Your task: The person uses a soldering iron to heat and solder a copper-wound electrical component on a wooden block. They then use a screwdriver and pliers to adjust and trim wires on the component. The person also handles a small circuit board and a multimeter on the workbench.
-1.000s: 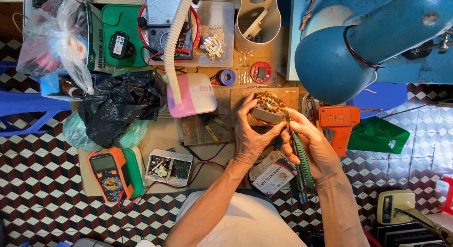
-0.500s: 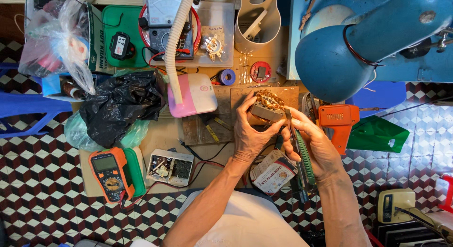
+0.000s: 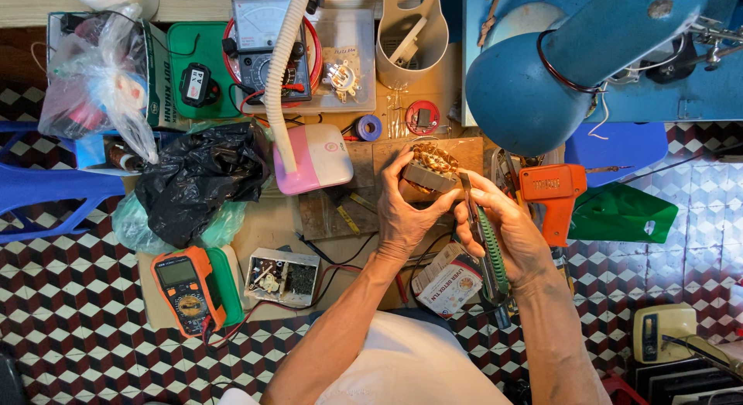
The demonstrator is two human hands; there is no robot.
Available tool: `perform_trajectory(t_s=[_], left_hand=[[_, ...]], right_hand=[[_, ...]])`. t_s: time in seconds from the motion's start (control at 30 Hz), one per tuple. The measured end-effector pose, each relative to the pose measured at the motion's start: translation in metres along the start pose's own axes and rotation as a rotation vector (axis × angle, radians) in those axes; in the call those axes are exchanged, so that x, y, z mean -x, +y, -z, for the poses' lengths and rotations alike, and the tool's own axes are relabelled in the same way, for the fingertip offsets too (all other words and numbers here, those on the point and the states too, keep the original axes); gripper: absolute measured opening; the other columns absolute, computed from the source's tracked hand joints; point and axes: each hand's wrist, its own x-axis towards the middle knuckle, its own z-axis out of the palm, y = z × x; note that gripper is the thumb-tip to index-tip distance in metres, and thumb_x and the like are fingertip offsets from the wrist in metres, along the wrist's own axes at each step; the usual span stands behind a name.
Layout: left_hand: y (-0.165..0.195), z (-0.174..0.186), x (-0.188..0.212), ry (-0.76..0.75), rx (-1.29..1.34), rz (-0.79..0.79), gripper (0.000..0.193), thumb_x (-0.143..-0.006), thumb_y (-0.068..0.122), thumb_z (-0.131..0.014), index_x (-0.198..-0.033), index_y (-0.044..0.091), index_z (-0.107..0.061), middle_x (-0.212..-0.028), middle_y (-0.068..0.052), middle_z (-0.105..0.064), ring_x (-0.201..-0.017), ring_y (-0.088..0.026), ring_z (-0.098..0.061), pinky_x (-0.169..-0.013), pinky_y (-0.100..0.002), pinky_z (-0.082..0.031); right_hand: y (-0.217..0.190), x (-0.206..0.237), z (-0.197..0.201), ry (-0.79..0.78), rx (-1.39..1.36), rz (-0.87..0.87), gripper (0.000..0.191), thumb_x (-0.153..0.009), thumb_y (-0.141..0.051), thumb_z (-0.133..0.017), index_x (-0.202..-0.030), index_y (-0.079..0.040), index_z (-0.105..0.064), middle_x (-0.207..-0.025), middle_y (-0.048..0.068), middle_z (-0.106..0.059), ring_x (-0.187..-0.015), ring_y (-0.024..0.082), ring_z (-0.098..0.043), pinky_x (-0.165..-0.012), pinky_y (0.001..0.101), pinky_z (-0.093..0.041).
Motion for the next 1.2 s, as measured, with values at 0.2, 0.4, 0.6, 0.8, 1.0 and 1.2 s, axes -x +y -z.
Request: perform_trajectory(t_s=[0.2,0.4,0.6,0.8,1.0,1.2], left_hand=[[0.004,0.0,-0.001,-0.008,-0.001,0.0,0.084,-0.076,0.023,-0.093,-0.141,0.006,-0.044,-0.148,-0.02,-0.053,-0.135,-0.029,-0.058,-0.115,-0.039,-0.051],[0.014,0.002,-0.003,-0.059,-0.123,0.005,0.083,-0.075,0.025,-0.093,-0.141,0.007,-0.047,-0.134,-0.017,-0.063,-0.119,-0.025,-0.067,-0.102,-0.037,-0.057],[0.026,0.006,-0.003,-0.153,-0.159,0.038,0.081,-0.073,0.025,-0.092,-0.14,0.009,-0.048,-0.117,-0.015,-0.071,-0.104,-0.024,-0.075,-0.092,-0.036,-0.062],[0.04,0.004,-0.006,-0.219,-0.207,0.031,0.079,-0.075,0.028,-0.09,-0.138,0.011,-0.046,-0.116,-0.016,-0.072,-0.103,-0.027,-0.075,-0.089,-0.038,-0.062],[0.044,0.007,-0.007,-0.271,-0.249,0.002,0.081,-0.077,0.033,-0.087,-0.141,0.013,-0.043,-0.113,-0.018,-0.073,-0.1,-0.032,-0.076,-0.087,-0.041,-0.062],[0.04,0.001,-0.001,-0.268,-0.245,-0.048,0.083,-0.081,0.033,-0.087,-0.147,0.013,-0.041,-0.115,-0.018,-0.074,-0.102,-0.032,-0.076,-0.088,-0.042,-0.062]], right_hand=[[0.027,0.016,0.033,0.179,-0.043,0.065,0.05,-0.102,-0.022,-0.053,-0.148,-0.006,-0.044,-0.082,0.008,-0.067,-0.059,0.014,-0.066,-0.041,0.0221,-0.049],[0.111,-0.002,0.069,0.46,0.035,-0.041,0.054,-0.095,-0.016,-0.059,-0.144,-0.009,-0.038,-0.093,0.015,-0.067,-0.072,0.018,-0.064,-0.058,0.0299,-0.055],[0.152,-0.031,0.088,0.615,0.42,0.096,0.064,-0.091,-0.009,-0.064,-0.15,0.001,-0.042,-0.107,0.017,-0.067,-0.089,0.02,-0.063,-0.077,0.0335,-0.052],[0.136,0.055,0.083,0.624,0.401,0.254,0.055,-0.091,-0.017,-0.065,-0.142,-0.001,-0.051,-0.125,0.008,-0.069,-0.109,0.014,-0.065,-0.095,0.0269,-0.05],[0.115,0.138,0.036,0.757,0.314,0.404,0.025,-0.099,-0.013,-0.063,-0.106,0.008,-0.073,-0.104,0.019,-0.074,-0.095,0.019,-0.069,-0.092,0.0314,-0.052],[0.05,0.254,-0.01,0.774,0.491,1.17,0.019,-0.1,-0.011,-0.059,-0.107,0.005,-0.068,-0.114,0.017,-0.068,-0.104,0.017,-0.064,-0.099,0.0309,-0.049]])
